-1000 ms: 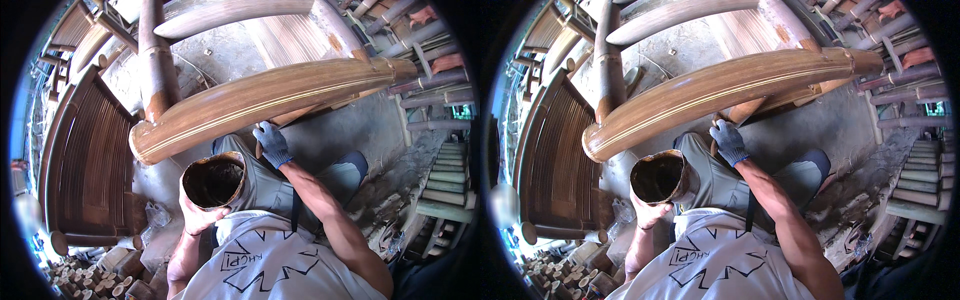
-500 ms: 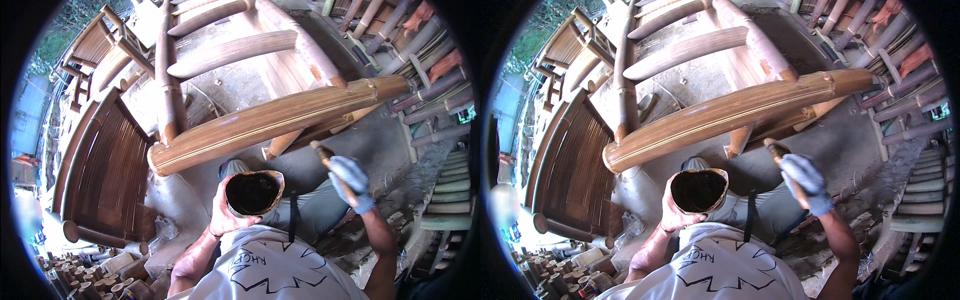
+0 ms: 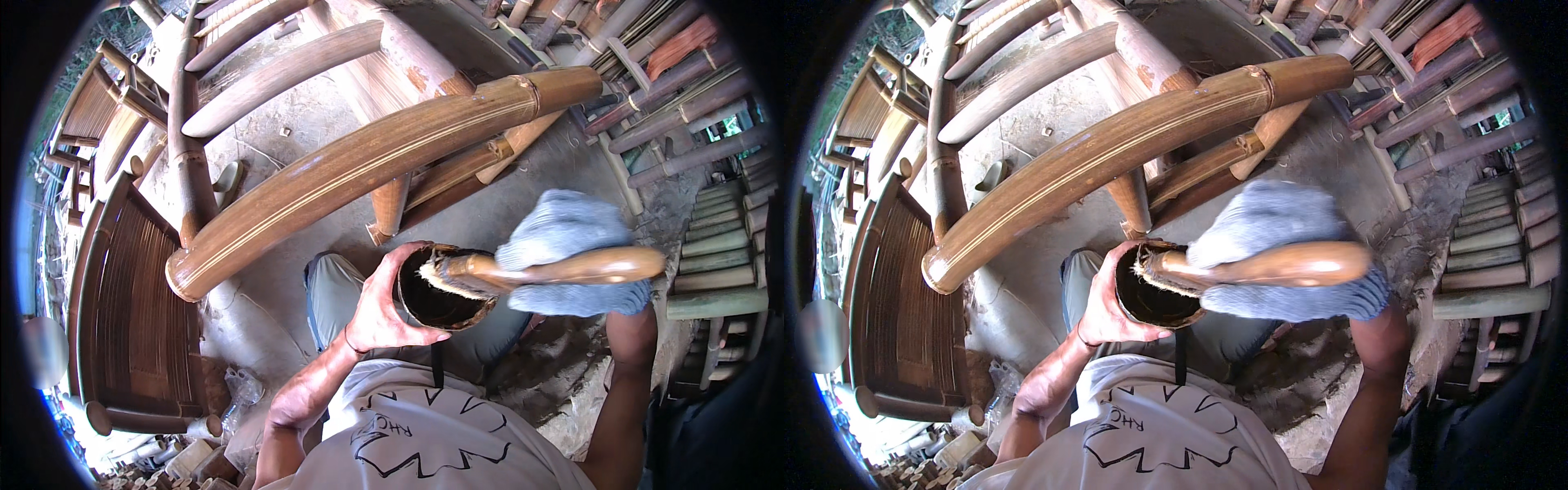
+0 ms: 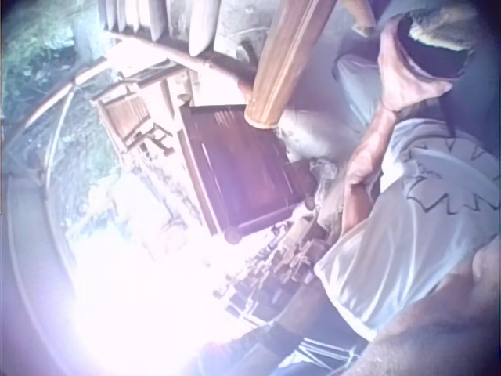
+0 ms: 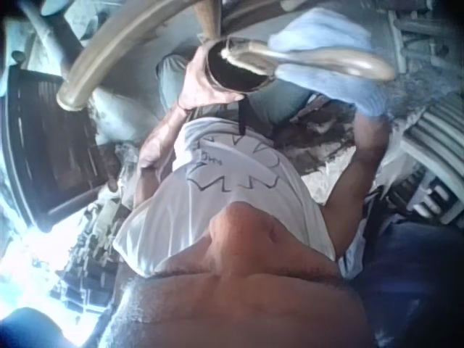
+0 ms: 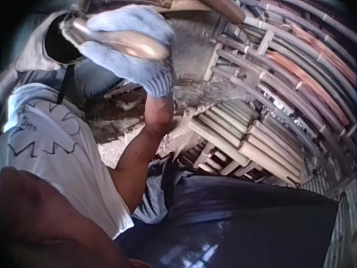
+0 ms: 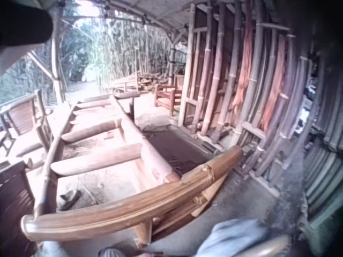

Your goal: The person applies a dark varnish to a bamboo chair using a brush. They dip the brush into a container held in the left hand and coat the chair's legs and frame. The person repositions the chair to access different sides and continues the application process.

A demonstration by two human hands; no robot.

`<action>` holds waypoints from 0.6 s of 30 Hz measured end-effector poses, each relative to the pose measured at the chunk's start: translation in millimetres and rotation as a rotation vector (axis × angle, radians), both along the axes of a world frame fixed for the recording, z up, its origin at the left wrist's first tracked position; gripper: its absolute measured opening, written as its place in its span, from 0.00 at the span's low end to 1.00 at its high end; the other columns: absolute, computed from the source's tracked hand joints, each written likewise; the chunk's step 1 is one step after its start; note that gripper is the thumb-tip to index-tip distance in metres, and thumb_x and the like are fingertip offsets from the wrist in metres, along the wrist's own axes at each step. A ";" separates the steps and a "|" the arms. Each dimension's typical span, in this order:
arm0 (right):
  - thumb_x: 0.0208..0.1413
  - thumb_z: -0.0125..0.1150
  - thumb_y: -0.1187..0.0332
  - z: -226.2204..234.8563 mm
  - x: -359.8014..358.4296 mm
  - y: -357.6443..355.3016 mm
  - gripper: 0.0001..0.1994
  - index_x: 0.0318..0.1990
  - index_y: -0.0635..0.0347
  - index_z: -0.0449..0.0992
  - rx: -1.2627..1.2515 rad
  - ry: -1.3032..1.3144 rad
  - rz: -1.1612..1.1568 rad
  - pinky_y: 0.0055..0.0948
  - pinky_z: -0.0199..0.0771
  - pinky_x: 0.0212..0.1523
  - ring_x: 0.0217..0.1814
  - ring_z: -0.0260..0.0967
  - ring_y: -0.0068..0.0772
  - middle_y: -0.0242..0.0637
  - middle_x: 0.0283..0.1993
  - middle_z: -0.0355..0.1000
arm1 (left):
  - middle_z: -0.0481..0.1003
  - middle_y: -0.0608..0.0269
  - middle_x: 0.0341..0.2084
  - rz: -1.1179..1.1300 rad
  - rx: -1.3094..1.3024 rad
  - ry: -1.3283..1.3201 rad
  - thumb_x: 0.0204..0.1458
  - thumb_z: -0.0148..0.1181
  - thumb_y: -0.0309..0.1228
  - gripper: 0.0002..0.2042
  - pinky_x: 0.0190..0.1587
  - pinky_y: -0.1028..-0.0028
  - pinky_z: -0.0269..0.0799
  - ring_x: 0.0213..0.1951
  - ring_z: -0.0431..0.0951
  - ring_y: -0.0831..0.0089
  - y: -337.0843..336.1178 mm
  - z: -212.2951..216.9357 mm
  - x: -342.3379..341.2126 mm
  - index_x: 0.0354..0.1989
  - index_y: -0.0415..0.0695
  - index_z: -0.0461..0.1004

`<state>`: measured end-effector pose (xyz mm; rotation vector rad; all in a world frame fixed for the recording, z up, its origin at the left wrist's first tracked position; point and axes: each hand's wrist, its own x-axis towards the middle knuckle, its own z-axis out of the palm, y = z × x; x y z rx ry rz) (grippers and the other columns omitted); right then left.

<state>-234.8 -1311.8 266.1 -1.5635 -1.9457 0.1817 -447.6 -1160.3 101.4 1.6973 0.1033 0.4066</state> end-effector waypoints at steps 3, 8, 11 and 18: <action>0.40 0.76 0.62 -7.7 -2.2 10.8 0.17 0.39 0.52 0.79 -0.069 -0.019 0.050 0.36 0.73 0.40 0.36 0.74 0.38 0.34 0.33 0.74 | 0.69 0.50 0.56 -0.002 0.074 -0.014 0.23 0.83 0.41 0.53 0.62 0.60 0.65 0.58 0.71 0.56 -4.8 1.7 9.4 0.63 0.41 0.59; 0.46 0.72 0.57 -28.3 -3.3 15.7 0.15 0.40 0.49 0.80 -0.215 -0.098 -0.017 0.37 0.75 0.42 0.39 0.73 0.38 0.33 0.35 0.75 | 0.69 0.50 0.55 -0.034 0.047 -0.003 0.22 0.83 0.41 0.53 0.62 0.60 0.65 0.57 0.71 0.54 -4.4 7.5 12.4 0.63 0.40 0.59; 0.47 0.70 0.56 -29.0 -3.3 14.9 0.14 0.39 0.49 0.80 -0.253 -0.122 -0.060 0.38 0.75 0.43 0.39 0.73 0.39 0.34 0.35 0.74 | 0.69 0.50 0.55 -0.043 0.045 -0.018 0.23 0.83 0.41 0.53 0.61 0.60 0.65 0.57 0.71 0.54 -4.5 8.5 16.4 0.63 0.40 0.59; 0.45 0.70 0.58 -39.9 -5.5 13.2 0.12 0.37 0.49 0.80 -0.346 -0.065 -0.095 0.38 0.74 0.43 0.40 0.73 0.40 0.35 0.33 0.73 | 0.69 0.49 0.55 -0.047 0.075 0.025 0.23 0.82 0.41 0.53 0.61 0.59 0.66 0.57 0.71 0.53 -7.8 8.3 16.9 0.63 0.40 0.59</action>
